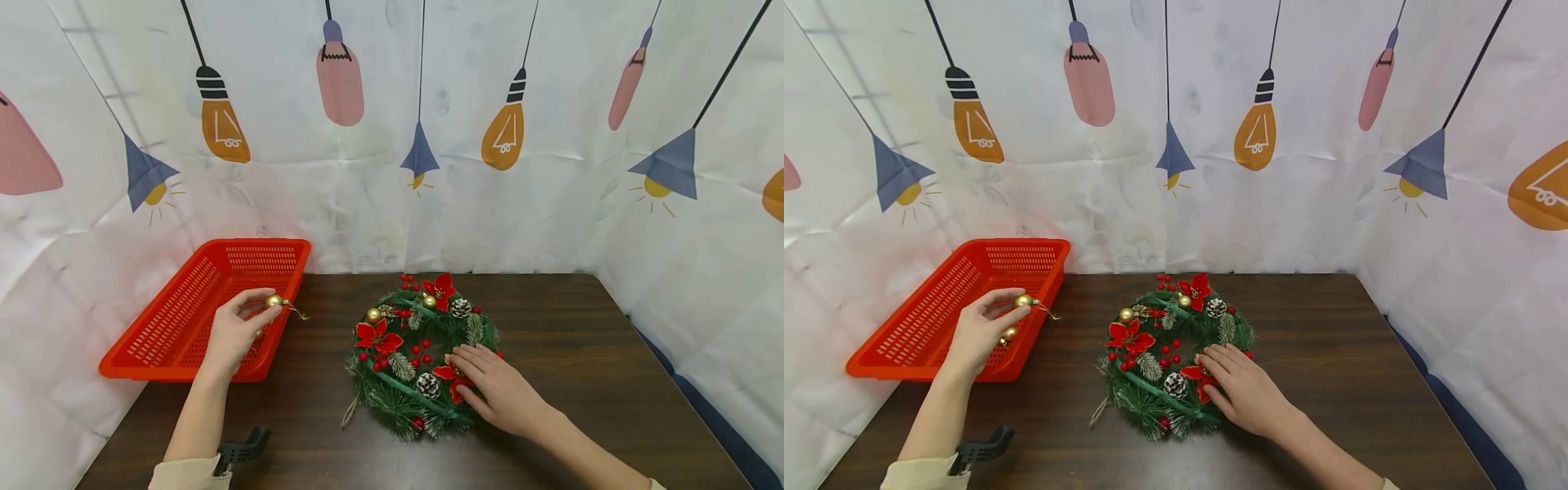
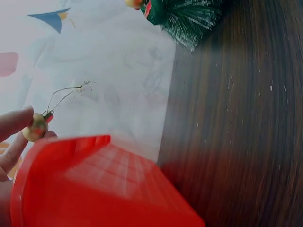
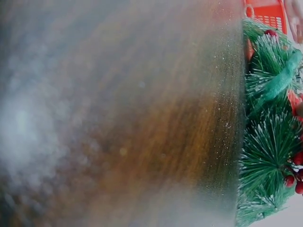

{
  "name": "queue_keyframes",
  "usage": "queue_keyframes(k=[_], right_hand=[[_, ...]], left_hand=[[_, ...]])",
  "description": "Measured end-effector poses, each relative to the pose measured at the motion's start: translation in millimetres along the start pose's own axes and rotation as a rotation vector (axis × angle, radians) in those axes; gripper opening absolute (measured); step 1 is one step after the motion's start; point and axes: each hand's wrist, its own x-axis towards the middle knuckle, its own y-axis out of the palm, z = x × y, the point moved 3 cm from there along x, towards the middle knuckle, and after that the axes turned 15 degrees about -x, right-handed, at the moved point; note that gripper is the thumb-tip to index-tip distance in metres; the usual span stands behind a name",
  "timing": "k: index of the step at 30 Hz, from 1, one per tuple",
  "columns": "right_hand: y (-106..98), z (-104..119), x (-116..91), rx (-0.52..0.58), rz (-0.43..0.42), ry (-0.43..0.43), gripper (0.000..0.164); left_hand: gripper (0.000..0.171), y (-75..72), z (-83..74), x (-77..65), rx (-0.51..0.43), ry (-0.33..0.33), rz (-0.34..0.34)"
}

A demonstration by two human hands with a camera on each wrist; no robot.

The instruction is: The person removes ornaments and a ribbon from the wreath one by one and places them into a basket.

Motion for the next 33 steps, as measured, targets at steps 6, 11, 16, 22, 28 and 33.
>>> queue_keyframes(k=[6, 11, 16, 22, 28, 33], right_hand=[[-0.3, 0.9, -0.5, 0.005, -0.013, -0.001, 0.049], [-0.3, 1.3, -1.3, 0.004, -0.019, -0.003, 0.049], [-0.3, 1.3, -1.4, 0.006, -0.014, 0.0, 0.049], [0.1, 1.8, -1.6, 0.004, -0.003, 0.002, 0.05], [0.0, 1.3, -1.8, 0.008, -0.008, 0.004, 0.05], [-0.1, 0.2, -0.5, 0.005, 0.003, 0.004, 0.05]], left_hand=[[0.04, -17.6, 3.7, 0.3, 0.039, -0.026, -0.045], [0.042, -28.8, 2.6, -2.3, 0.081, -0.048, -0.07], [0.042, -36.7, 1.1, -4.6, 0.09, -0.075, -0.088], [0.045, -44.0, 1.8, -6.0, 0.15, -0.105, -0.117], [0.051, -48.2, 0.7, -7.5, 0.221, -0.119, -0.139], [0.051, -52.3, -1.5, -8.5, 0.248, -0.125, -0.154]])
